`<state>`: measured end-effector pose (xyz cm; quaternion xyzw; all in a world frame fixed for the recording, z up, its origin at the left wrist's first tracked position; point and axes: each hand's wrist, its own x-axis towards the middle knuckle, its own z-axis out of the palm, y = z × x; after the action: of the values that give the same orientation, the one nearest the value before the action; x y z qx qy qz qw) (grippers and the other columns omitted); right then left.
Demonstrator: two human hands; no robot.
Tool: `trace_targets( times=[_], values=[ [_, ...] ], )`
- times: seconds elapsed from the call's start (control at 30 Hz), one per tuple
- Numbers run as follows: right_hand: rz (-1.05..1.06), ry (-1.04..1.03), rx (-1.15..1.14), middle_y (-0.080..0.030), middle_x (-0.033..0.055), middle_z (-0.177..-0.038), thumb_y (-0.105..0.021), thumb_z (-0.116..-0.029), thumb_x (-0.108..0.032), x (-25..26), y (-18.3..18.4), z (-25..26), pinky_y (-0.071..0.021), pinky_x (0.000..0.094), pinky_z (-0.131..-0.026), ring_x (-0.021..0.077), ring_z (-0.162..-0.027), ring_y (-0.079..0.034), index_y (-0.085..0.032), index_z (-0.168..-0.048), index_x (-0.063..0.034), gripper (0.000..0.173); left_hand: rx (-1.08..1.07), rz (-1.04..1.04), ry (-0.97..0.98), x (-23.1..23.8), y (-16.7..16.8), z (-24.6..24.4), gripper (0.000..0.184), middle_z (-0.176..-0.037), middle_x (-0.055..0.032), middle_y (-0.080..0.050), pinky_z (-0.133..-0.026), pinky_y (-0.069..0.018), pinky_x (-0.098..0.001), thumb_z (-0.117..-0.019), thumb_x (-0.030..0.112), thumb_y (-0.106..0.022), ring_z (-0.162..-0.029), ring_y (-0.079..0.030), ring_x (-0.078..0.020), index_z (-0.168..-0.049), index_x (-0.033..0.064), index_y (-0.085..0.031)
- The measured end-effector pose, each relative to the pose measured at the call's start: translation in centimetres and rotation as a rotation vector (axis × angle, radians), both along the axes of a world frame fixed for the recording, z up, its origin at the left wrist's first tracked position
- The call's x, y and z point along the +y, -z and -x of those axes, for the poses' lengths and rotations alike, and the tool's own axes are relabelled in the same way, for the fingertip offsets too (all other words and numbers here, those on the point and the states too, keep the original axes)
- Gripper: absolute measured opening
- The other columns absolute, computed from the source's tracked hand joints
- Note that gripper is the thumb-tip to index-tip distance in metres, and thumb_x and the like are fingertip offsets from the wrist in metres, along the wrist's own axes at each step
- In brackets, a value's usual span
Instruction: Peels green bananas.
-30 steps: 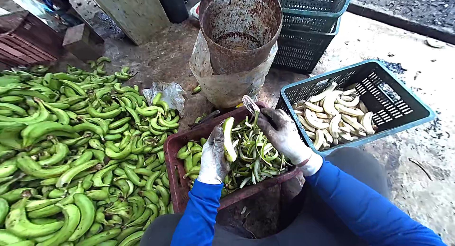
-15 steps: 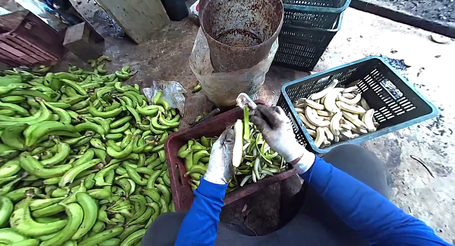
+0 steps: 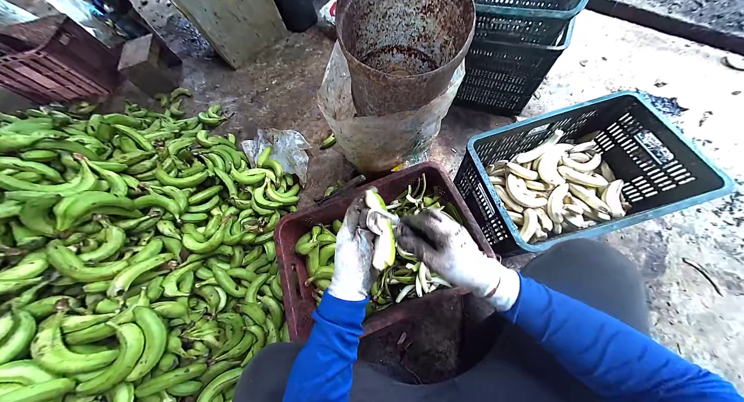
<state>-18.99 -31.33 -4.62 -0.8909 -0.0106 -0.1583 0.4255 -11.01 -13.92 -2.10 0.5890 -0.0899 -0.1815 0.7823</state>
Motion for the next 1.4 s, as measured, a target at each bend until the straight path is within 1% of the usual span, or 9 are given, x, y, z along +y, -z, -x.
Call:
trace_targets(
  times=[0.23, 0.47, 0.63, 0.77, 0.83, 0.93, 1.07, 1.2, 1.4],
  values=[
    [-0.077, 0.240, 0.012, -0.065, 0.0021, -0.120, -0.060, -0.1020, -0.045, -3.7, -1.7, -1.8, -0.0570, 0.0403, -0.088, 0.0134, -0.105, -0.064, -0.067, -0.132, -0.0212, 0.040, 0.269, -0.016, 0.395, 0.0, 0.2, 0.3, 0.045, -0.116, -0.0180, -0.067, -0.078, -0.0606, -0.0406, -0.1049, 0.029, -0.055, -0.094, -0.069, -0.0260, -0.147, 0.0131, -0.050],
    [-0.045, 0.121, -0.001, -0.067, 0.0031, -0.117, -0.068, -0.0969, -0.044, -0.5, 0.1, 0.5, -0.0581, 0.0411, -0.091, 0.0138, -0.105, -0.066, -0.067, -0.130, -0.0168, 0.042, 0.385, 0.248, -0.248, -0.9, 0.1, -0.8, 0.026, -0.111, -0.0116, -0.069, -0.077, -0.0605, -0.0383, -0.1071, 0.020, -0.051, -0.094, -0.070, -0.0214, -0.132, 0.0116, -0.053],
    [0.093, 0.023, -0.054, -0.070, 0.0034, -0.112, -0.065, -0.0981, -0.048, 0.9, 1.2, 0.5, -0.0555, 0.0387, -0.096, 0.0156, -0.108, -0.066, -0.072, -0.121, -0.0158, 0.040, 0.410, 0.311, -0.363, -0.3, 0.4, -1.6, 0.028, -0.113, -0.0140, -0.066, -0.083, -0.0588, -0.0433, -0.1090, 0.023, -0.046, -0.100, -0.068, -0.0256, -0.133, 0.0107, -0.050],
    [0.099, 0.007, -0.093, -0.069, 0.0027, -0.113, -0.064, -0.0997, -0.044, -0.6, 0.4, -0.6, -0.0564, 0.0405, -0.093, 0.0159, -0.107, -0.065, -0.072, -0.124, -0.0177, 0.037, 0.277, 0.055, 0.008, 0.8, -0.8, -0.8, 0.028, -0.100, -0.0121, -0.068, -0.073, -0.0594, -0.0383, -0.1088, 0.022, -0.044, -0.084, -0.068, -0.0211, -0.130, 0.0106, -0.059],
    [0.077, 0.012, -0.022, -0.069, 0.0009, -0.115, -0.061, -0.1020, -0.043, -2.2, -0.5, -1.5, -0.0578, 0.0415, -0.092, 0.0143, -0.107, -0.066, -0.072, -0.126, -0.0200, 0.036, 0.205, -0.110, 0.317, 1.7, -1.3, -0.7, 0.030, -0.104, -0.0145, -0.070, -0.080, -0.0597, -0.0393, -0.1054, 0.019, -0.050, -0.089, -0.069, -0.0217, -0.130, 0.0067, -0.061],
    [0.088, 0.083, 0.103, -0.070, 0.0005, -0.115, -0.055, -0.1041, -0.046, -4.4, -0.8, -2.8, -0.0572, 0.0466, -0.090, 0.0155, -0.105, -0.067, -0.072, -0.125, -0.0227, 0.036, 0.187, -0.163, 0.535, 1.4, -1.2, -0.5, 0.048, -0.117, -0.0142, -0.068, -0.083, -0.0591, -0.0371, -0.1019, 0.026, -0.054, -0.094, -0.068, -0.0209, -0.149, 0.0153, -0.052],
    [0.006, 0.147, 0.117, -0.068, 0.0002, -0.112, -0.067, -0.0957, -0.052, -4.0, -0.9, -2.1, -0.0582, 0.0444, -0.084, 0.0141, -0.098, -0.066, -0.071, -0.124, -0.0231, 0.040, 0.348, 0.075, 0.177, 0.0, -0.5, -0.3, 0.037, -0.103, -0.0161, -0.067, -0.067, -0.0602, -0.0375, -0.1050, 0.023, -0.055, -0.079, -0.068, -0.0232, -0.141, 0.0150, -0.053],
    [0.037, 0.109, 0.005, -0.067, 0.0010, -0.116, -0.072, -0.0932, -0.048, -1.8, 0.3, -0.6, -0.0579, 0.0410, -0.091, 0.0138, -0.106, -0.065, -0.070, -0.126, -0.0199, 0.043, 0.530, 0.371, -0.247, -0.1, 0.3, -1.6, 0.026, -0.112, -0.0142, -0.066, -0.081, -0.0585, -0.0462, -0.1091, 0.024, -0.044, -0.097, -0.068, -0.0269, -0.130, 0.0105, -0.051],
    [0.147, 0.010, -0.097, -0.070, 0.0047, -0.115, -0.068, -0.0963, -0.048, -0.1, 2.0, -0.5, -0.0559, 0.0411, -0.095, 0.0177, -0.109, -0.066, -0.072, -0.123, -0.0165, 0.041, 0.484, 0.418, -0.283, 0.6, 0.5, -2.0, 0.039, -0.106, -0.0165, -0.069, -0.080, -0.0592, -0.0440, -0.1111, 0.031, -0.031, -0.096, -0.070, -0.0286, -0.115, 0.0046, -0.059]
  ],
)
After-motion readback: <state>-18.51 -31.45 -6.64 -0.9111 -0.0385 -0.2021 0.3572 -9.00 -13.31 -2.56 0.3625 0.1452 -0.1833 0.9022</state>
